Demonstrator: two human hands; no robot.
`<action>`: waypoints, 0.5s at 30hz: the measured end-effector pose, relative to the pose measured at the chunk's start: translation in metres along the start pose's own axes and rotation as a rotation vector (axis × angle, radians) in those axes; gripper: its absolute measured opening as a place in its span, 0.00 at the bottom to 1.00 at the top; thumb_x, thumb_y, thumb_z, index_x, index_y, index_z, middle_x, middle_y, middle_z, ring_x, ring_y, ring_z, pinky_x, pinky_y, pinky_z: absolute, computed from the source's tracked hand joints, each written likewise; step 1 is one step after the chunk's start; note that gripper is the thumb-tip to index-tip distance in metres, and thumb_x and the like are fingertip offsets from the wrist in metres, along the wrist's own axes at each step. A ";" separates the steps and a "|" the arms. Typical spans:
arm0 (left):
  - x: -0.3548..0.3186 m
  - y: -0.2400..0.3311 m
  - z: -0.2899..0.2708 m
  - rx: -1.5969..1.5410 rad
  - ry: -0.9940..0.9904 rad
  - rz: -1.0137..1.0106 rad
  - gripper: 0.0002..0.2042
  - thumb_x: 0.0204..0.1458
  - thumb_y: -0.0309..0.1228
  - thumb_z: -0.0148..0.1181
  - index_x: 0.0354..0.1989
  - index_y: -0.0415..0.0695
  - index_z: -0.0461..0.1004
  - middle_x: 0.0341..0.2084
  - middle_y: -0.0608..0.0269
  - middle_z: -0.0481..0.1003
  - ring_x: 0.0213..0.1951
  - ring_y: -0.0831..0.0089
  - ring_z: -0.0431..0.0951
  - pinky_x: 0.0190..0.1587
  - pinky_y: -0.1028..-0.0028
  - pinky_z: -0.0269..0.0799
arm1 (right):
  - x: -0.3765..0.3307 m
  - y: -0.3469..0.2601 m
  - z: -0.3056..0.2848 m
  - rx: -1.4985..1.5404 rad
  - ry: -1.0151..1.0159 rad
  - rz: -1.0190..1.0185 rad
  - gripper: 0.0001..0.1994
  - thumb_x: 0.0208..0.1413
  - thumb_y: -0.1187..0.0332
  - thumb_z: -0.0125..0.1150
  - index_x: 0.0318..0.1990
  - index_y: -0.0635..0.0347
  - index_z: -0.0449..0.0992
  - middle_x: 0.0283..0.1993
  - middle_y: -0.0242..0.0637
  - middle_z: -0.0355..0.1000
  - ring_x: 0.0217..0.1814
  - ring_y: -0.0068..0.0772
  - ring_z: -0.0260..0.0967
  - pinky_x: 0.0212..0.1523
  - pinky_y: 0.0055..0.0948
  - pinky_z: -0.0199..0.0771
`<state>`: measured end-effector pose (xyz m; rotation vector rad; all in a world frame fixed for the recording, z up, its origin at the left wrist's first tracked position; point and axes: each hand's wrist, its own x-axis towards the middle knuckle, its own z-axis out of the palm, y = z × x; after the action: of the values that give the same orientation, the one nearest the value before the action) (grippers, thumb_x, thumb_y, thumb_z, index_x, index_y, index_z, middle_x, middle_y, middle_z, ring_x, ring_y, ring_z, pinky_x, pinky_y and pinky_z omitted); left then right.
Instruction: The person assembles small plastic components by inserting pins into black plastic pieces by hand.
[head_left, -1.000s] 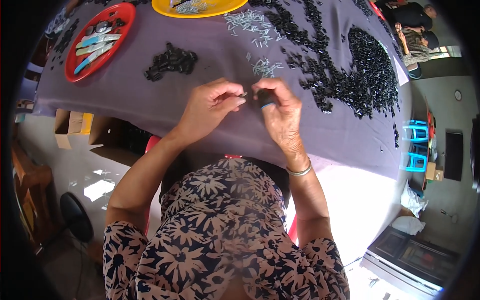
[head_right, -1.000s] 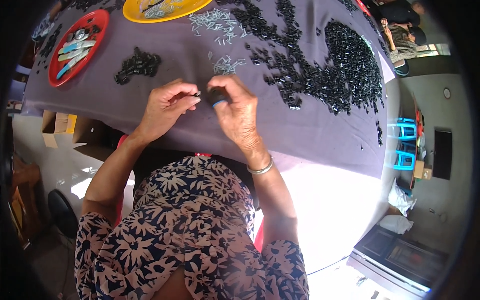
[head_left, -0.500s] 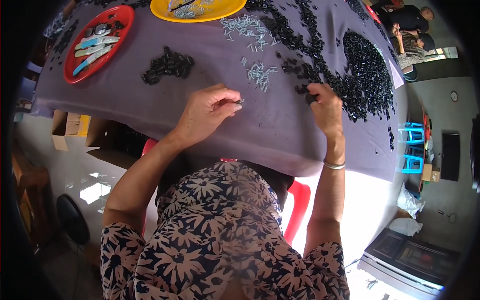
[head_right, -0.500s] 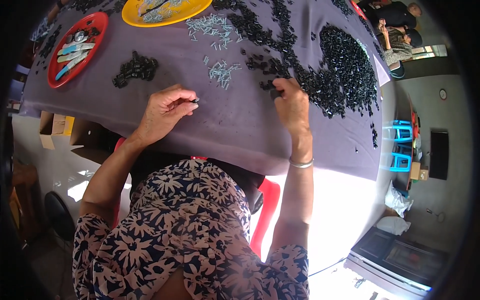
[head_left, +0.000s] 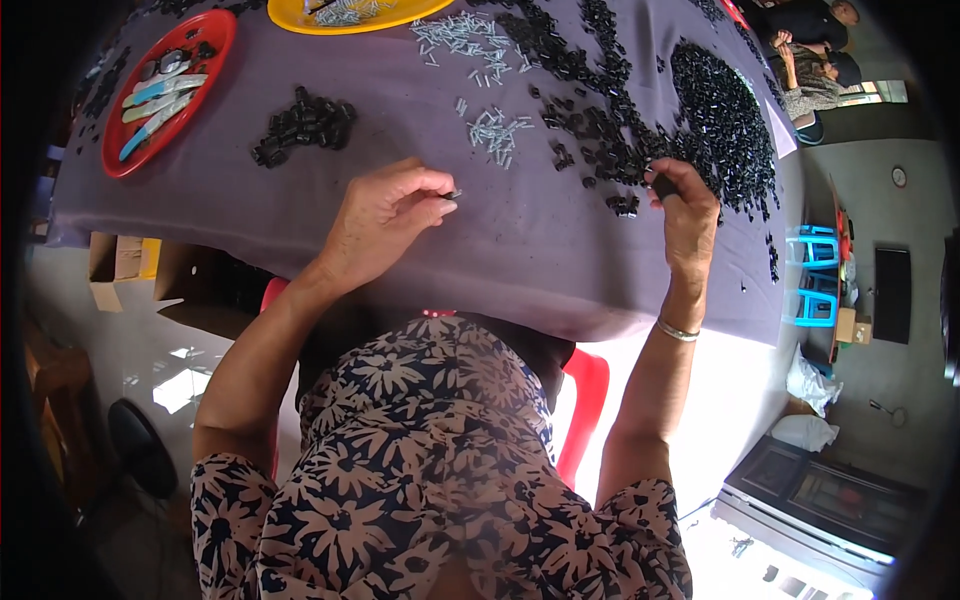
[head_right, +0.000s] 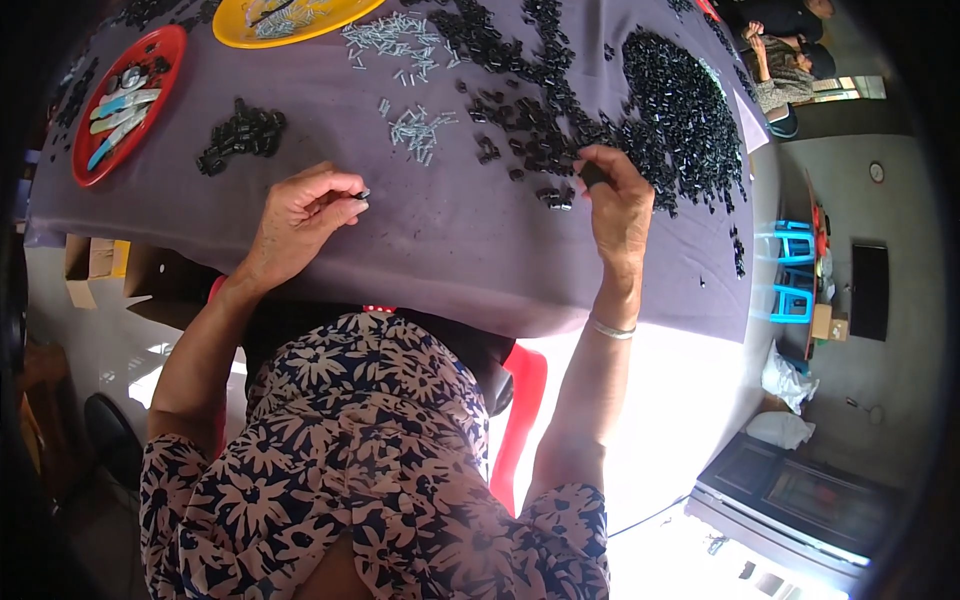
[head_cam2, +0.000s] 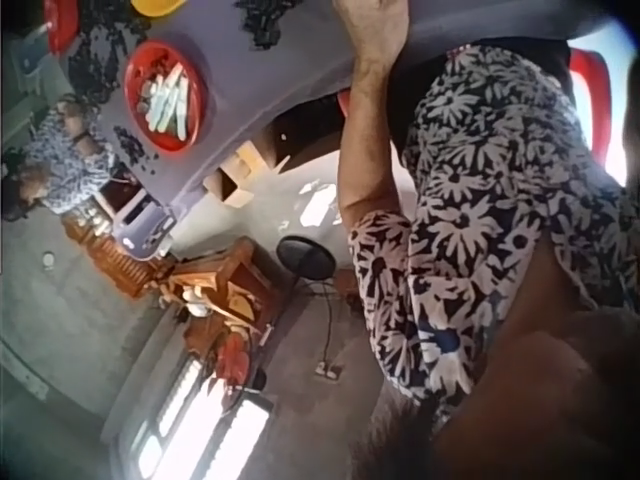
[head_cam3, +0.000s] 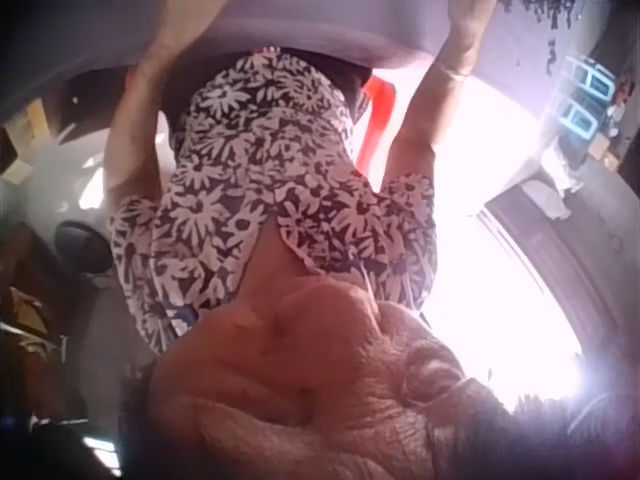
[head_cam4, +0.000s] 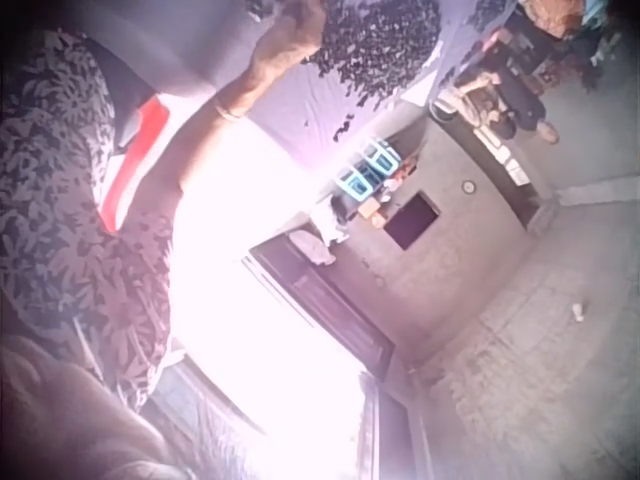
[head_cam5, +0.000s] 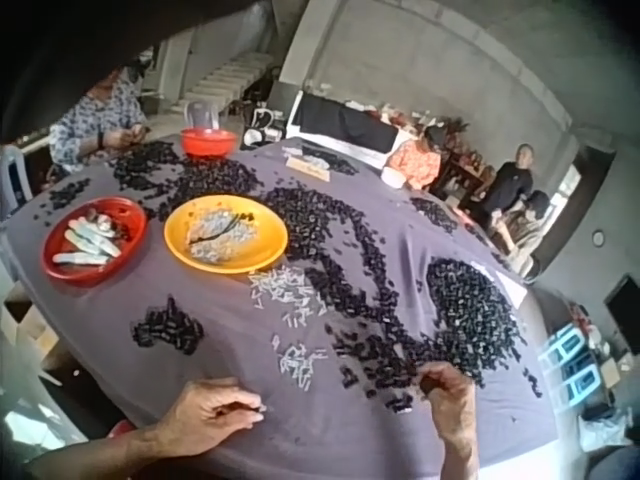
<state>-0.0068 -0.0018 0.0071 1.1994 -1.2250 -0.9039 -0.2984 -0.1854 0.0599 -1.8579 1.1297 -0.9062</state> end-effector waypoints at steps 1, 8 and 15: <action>0.000 0.000 0.000 -0.002 0.005 0.017 0.06 0.52 0.18 0.60 0.39 0.35 0.76 0.29 0.65 0.73 0.30 0.80 0.75 0.34 0.80 0.72 | -0.005 0.002 -0.001 0.011 0.015 0.025 0.17 0.48 0.86 0.44 0.42 0.65 0.78 0.36 0.32 0.75 0.32 0.18 0.66 0.34 0.17 0.67; 0.001 -0.002 0.003 0.010 0.015 0.058 0.06 0.51 0.18 0.60 0.38 0.35 0.76 0.28 0.65 0.73 0.30 0.79 0.75 0.34 0.80 0.72 | -0.016 0.010 0.020 -0.221 -0.127 -0.174 0.14 0.49 0.86 0.51 0.41 0.65 0.78 0.33 0.29 0.72 0.33 0.18 0.68 0.38 0.16 0.66; -0.001 0.002 0.003 0.039 0.022 -0.010 0.06 0.52 0.19 0.59 0.38 0.36 0.76 0.28 0.65 0.74 0.29 0.80 0.75 0.33 0.80 0.71 | -0.014 -0.015 0.049 -0.921 -0.251 -0.615 0.21 0.35 0.84 0.55 0.41 0.59 0.76 0.38 0.37 0.72 0.45 0.42 0.69 0.46 0.38 0.69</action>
<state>-0.0105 -0.0010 0.0087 1.2445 -1.2246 -0.8757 -0.2560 -0.1559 0.0482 -3.0833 0.8760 -0.4247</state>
